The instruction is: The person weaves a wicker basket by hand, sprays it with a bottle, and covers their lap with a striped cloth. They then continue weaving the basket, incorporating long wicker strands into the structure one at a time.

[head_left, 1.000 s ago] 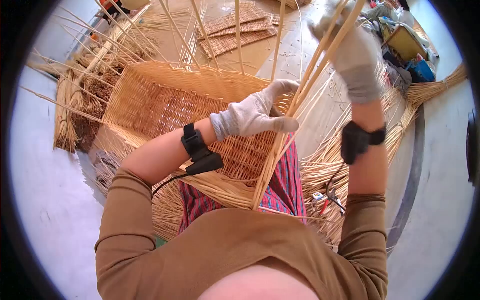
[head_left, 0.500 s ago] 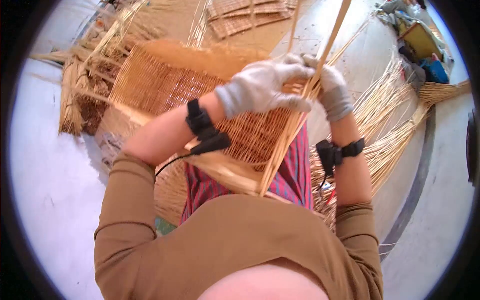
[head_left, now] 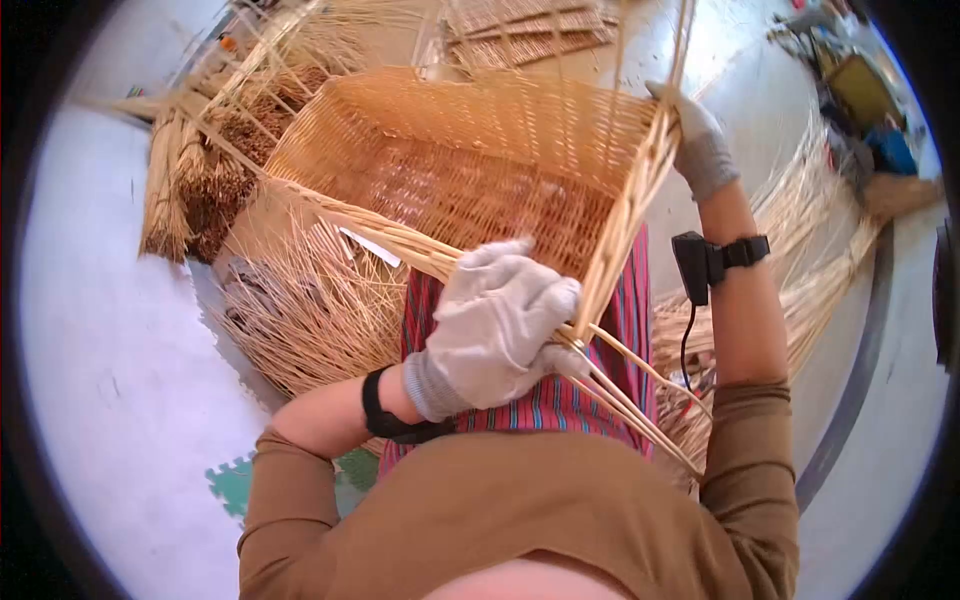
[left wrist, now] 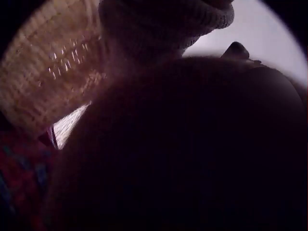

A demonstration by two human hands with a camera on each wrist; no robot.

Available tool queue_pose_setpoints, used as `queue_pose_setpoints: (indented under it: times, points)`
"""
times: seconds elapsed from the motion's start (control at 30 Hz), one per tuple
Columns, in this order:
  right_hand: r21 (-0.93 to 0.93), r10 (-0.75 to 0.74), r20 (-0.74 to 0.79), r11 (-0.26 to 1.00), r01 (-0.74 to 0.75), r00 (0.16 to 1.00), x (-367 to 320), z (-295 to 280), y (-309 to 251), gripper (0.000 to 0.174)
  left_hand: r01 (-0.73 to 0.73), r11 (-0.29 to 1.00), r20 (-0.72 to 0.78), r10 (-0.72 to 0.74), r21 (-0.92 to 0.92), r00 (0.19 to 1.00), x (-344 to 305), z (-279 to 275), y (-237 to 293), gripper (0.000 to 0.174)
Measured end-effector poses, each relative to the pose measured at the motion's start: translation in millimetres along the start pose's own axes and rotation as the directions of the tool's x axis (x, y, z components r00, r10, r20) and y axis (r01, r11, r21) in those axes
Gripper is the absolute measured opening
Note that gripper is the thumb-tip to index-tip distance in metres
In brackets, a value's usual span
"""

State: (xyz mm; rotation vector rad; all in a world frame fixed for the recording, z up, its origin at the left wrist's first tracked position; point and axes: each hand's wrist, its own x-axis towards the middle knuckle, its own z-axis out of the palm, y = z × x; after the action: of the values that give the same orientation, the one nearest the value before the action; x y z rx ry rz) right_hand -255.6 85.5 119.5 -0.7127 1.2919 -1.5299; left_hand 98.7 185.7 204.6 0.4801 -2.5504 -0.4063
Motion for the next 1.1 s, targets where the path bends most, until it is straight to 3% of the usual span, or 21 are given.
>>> queue_pose_setpoints:
  times: [0.03, 0.07, 0.1, 0.13, 0.17, 0.2, 0.23, 0.27, 0.3, 0.33, 0.37, 0.4, 0.6, 0.7, 0.73, 0.77, 0.8, 0.83, 0.9, 1.03, 1.1]
  points:
    - [-0.007, -0.097, 0.079, 0.995, 0.098, 0.992, 2.5, -2.5, -0.5, 0.035, 0.009, 0.999, -0.04, -0.011, -0.037, 0.999, 1.7, 2.7, 1.1, 0.056]
    - [0.147, -0.049, 0.04, 0.988, 0.043, 0.998, 15.9, -7.6, 2.9, 0.019, -0.01, 0.999, -0.089, 0.006, -0.046, 0.996, 3.5, 9.7, 2.3, 0.049]
    - [-0.364, -0.666, 0.225, 0.619, 0.696, 0.711, 49.3, -45.7, 51.1, 0.029, -0.03, 0.999, -0.153, 0.025, -0.031, 0.988, 3.0, 18.8, 2.5, 0.042]
    - [0.107, -0.306, 0.319, 0.952, 0.287, 0.897, 54.9, -71.6, 60.3, 0.039, -0.035, 0.998, -0.209, 0.024, -0.048, 0.978, 0.9, 31.7, 3.7, 0.046]
    - [0.294, 0.001, 0.166, 0.954, -0.05, 0.986, 22.4, -17.9, 6.6, 0.043, -0.053, 0.998, -0.267, 0.044, -0.025, 0.963, 1.7, 38.8, 2.4, 0.05]
    - [0.166, 0.006, 0.179, 0.986, -0.036, 0.984, 49.0, -46.9, 25.6, 0.045, -0.049, 0.998, -0.211, 0.054, 0.026, 0.976, 5.0, 35.3, 6.5, 0.049]
    - [0.174, 0.11, -0.041, 0.98, -0.101, 0.993, 25.3, -22.0, 8.9, 0.034, -0.052, 0.998, -0.144, 0.058, 0.043, 0.988, 11.0, 34.1, 9.9, 0.047]
    - [0.059, 0.04, -0.076, 0.998, -0.035, 0.996, 36.9, -43.2, 20.5, 0.017, -0.005, 1.0, -0.024, 0.006, 0.02, 1.0, 17.4, 28.0, 15.5, 0.047]
    - [0.064, -0.009, 0.03, 0.998, 0.007, 1.0, 26.7, -43.1, 15.0, 0.018, 0.029, 0.999, 0.113, -0.027, -0.017, 0.993, 21.9, 24.8, 19.7, 0.047]
    - [0.117, 0.054, 0.115, 0.991, -0.068, 0.992, 28.4, -50.0, 15.3, 0.017, -0.012, 1.0, 0.05, 0.012, -0.005, 0.999, 21.0, 29.5, 21.5, 0.048]
    - [0.246, 0.088, -0.066, 0.967, -0.069, 0.994, 28.3, -33.3, 12.5, 0.014, -0.043, 0.999, -0.01, 0.043, 0.004, 0.999, 18.7, 34.2, 21.6, 0.049]
    - [0.244, 0.065, -0.055, 0.968, -0.049, 0.996, 33.8, -32.2, 13.3, 0.014, -0.092, 0.995, -0.081, 0.094, 0.031, 0.992, 19.2, 35.8, 20.0, 0.053]
    - [0.267, -0.012, -0.019, 0.964, 0.017, 1.0, 37.1, -56.9, 37.0, 0.025, -0.105, 0.994, -0.097, 0.103, -0.014, 0.99, 29.0, 42.5, 15.9, 0.058]
    - [0.236, 0.059, -0.039, 0.971, -0.048, 0.997, 51.7, -54.0, 43.0, 0.029, -0.14, 0.99, -0.124, 0.138, -0.01, 0.983, 32.6, 44.5, 14.5, 0.065]
    - [0.116, -0.157, 0.022, 0.981, 0.154, 0.987, 33.7, -43.5, 36.5, 0.031, -0.101, 0.993, -0.16, 0.11, 0.06, 0.981, 31.3, 43.3, 16.9, 0.063]
    - [-0.183, -0.382, 0.049, 0.905, 0.385, 0.923, 16.2, -38.8, 26.7, 0.03, -0.085, 0.987, -0.199, 0.111, 0.136, 0.974, 35.8, 42.8, 15.0, 0.061]
    - [-0.292, -0.277, -0.023, 0.921, 0.259, 0.961, 3.5, -26.8, 10.4, 0.028, -0.082, 0.981, -0.221, 0.121, 0.178, 0.968, 34.7, 49.1, 13.1, 0.061]
    - [0.076, 0.031, -0.132, 0.997, -0.021, 0.991, 18.9, -17.7, 6.8, 0.025, -0.054, 0.974, -0.263, 0.113, 0.222, 0.958, 32.9, 58.1, 12.3, 0.062]
    - [0.159, -0.003, -0.148, 0.987, 0.027, 0.989, 29.0, -22.4, 13.3, 0.026, -0.034, 0.97, -0.261, 0.099, 0.242, 0.96, 35.4, 54.4, 14.0, 0.062]
    - [0.198, 0.129, -0.049, 0.973, -0.117, 0.99, 24.8, -22.9, 13.3, 0.027, -0.01, 0.962, -0.31, 0.097, 0.271, 0.946, 31.2, 61.7, 8.2, 0.06]
    - [0.165, -0.042, -0.009, 0.985, 0.042, 0.999, 25.1, -24.1, 18.4, 0.029, -0.011, 0.969, -0.279, 0.082, 0.246, 0.957, 30.6, 59.2, 5.4, 0.058]
